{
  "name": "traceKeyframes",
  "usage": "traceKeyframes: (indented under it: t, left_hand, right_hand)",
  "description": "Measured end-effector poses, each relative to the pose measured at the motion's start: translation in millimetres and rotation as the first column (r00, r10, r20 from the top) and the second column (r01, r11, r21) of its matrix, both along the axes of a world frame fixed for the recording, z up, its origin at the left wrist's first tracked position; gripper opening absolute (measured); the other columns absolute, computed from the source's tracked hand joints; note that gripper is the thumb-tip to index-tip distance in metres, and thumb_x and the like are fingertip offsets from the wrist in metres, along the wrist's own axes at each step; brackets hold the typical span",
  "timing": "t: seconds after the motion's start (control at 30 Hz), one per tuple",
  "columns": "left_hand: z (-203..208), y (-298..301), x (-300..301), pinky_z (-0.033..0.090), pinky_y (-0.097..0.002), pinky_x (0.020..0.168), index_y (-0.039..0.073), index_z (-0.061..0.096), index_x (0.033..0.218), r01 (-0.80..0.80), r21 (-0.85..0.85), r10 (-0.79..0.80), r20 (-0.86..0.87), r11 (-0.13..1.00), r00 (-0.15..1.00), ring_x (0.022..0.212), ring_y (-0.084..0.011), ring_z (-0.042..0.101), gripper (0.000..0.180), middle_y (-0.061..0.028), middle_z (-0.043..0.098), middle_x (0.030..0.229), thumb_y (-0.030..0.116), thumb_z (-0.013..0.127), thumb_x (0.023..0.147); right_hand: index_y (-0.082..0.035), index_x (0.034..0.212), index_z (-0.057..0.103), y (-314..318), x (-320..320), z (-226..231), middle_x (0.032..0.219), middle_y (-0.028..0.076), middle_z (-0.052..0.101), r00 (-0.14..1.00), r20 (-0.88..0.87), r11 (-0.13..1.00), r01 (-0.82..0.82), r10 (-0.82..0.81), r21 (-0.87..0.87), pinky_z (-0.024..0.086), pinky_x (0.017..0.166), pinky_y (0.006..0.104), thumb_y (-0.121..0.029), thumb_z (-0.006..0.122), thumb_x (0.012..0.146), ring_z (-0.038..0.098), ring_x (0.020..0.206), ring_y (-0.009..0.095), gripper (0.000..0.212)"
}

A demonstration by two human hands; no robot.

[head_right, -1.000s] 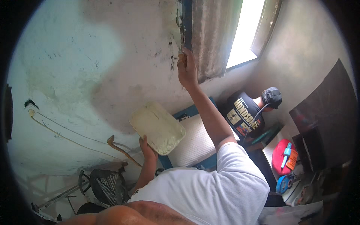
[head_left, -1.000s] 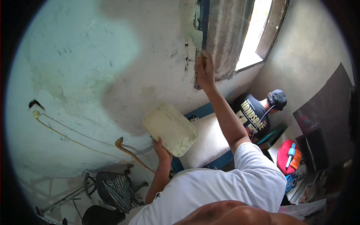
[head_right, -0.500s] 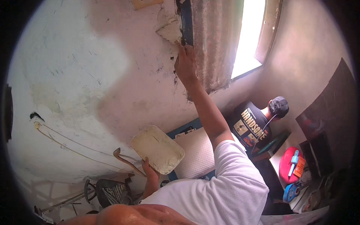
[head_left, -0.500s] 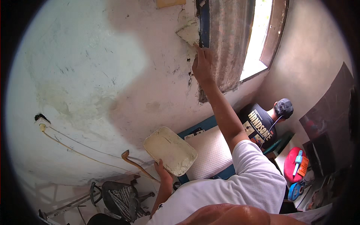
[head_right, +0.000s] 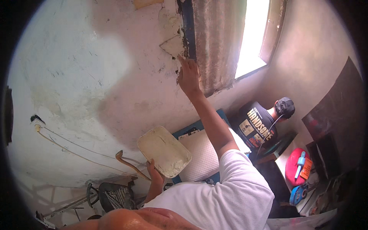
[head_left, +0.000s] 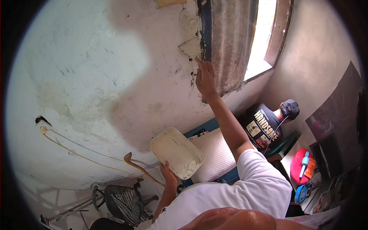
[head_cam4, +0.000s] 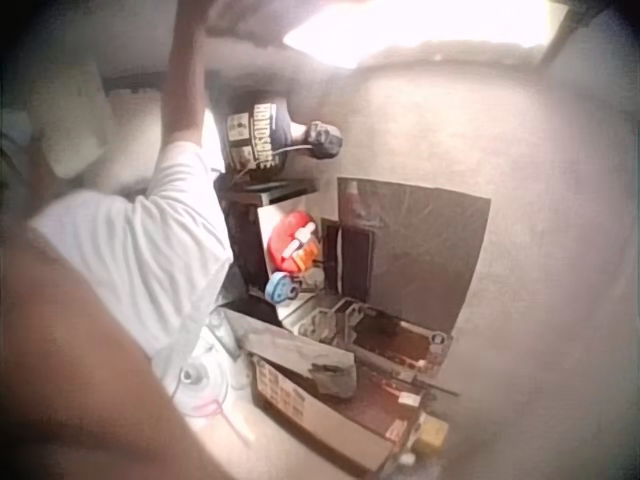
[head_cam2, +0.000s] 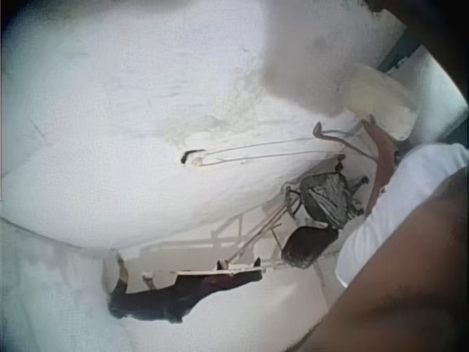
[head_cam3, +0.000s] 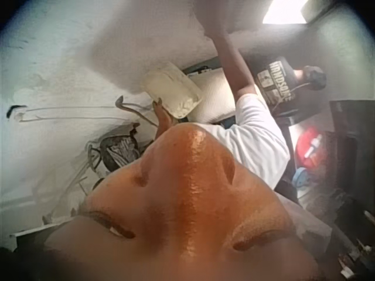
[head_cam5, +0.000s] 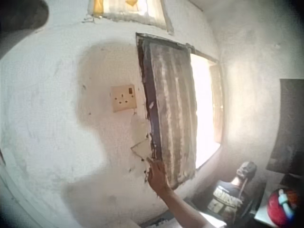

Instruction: The person applies wall filler to a section of the wall near a window using a putty knife, holding a container of the filler material in the other hand.

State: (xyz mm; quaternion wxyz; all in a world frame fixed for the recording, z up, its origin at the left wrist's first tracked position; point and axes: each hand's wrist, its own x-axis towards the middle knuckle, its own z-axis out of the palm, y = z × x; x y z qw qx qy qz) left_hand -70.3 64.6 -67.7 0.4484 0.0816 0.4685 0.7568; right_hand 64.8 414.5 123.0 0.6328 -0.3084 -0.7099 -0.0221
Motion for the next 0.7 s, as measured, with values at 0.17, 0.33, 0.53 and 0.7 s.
traceKeyframes:
  t: [0.17, 0.33, 0.53, 0.7]
  left_hand:
    - [-11.2, -5.8, -3.5, 0.047, -0.0464, 0.101, 0.001, 0.036, 0.137, 0.007, 0.010, -0.007, -0.010, 1.000, 1.000, 0.120, -0.0322, 0.053, 0.050, -0.0176, 0.049, 0.130, 0.019, 0.054, 0.094]
    - [-15.6, -5.1, -2.4, 0.048, -0.0454, 0.099, 0.000, 0.037, 0.135, -0.023, 0.020, 0.023, -0.015, 1.000, 1.000, 0.118, -0.0313, 0.055, 0.050, -0.0171, 0.051, 0.127, 0.021, 0.055, 0.093]
    - [-7.1, -0.7, 5.1, 0.048, -0.0442, 0.096, 0.001, 0.038, 0.134, 0.002, 0.053, -0.001, -0.005, 0.999, 1.000, 0.115, -0.0296, 0.055, 0.050, -0.0159, 0.051, 0.125, 0.021, 0.057, 0.092]
    - [-6.4, -4.5, 8.2, 0.049, -0.0444, 0.096, 0.001, 0.038, 0.134, 0.014, 0.053, -0.013, -0.013, 0.999, 1.000, 0.115, -0.0297, 0.056, 0.049, -0.0159, 0.052, 0.125, 0.020, 0.057, 0.092]
  right_hand:
    - [-0.004, 0.126, 0.058, -22.8, 13.7, -4.7, 0.092, 0.014, 0.052, 0.999, -0.011, 0.999, -0.031, 0.032, 0.043, 0.046, 0.077, 0.0408, 0.009, 0.055, 0.083, 0.054, 0.086, 0.031, 0.045]
    - [-0.005, 0.125, 0.057, -46.7, 27.6, -0.3, 0.091, 0.008, 0.054, 0.936, -0.269, 0.933, -0.290, 0.229, -0.215, 0.045, 0.067, 0.0329, 0.004, 0.054, 0.089, 0.050, 0.073, 0.022, 0.038]
    - [-0.014, 0.127, 0.047, -41.1, 30.3, 23.9, 0.091, 0.007, 0.057, 0.243, -0.841, 0.421, -0.907, 0.483, -0.020, 0.043, 0.057, 0.0291, -0.010, 0.051, 0.096, 0.052, 0.070, 0.016, 0.032]
    - [-0.018, 0.123, 0.047, -22.2, 29.9, 14.5, 0.088, 0.009, 0.059, -0.063, -0.878, 0.153, -0.976, 0.474, 0.153, 0.041, 0.048, 0.0266, -0.020, 0.050, 0.100, 0.053, 0.065, 0.016, 0.023]
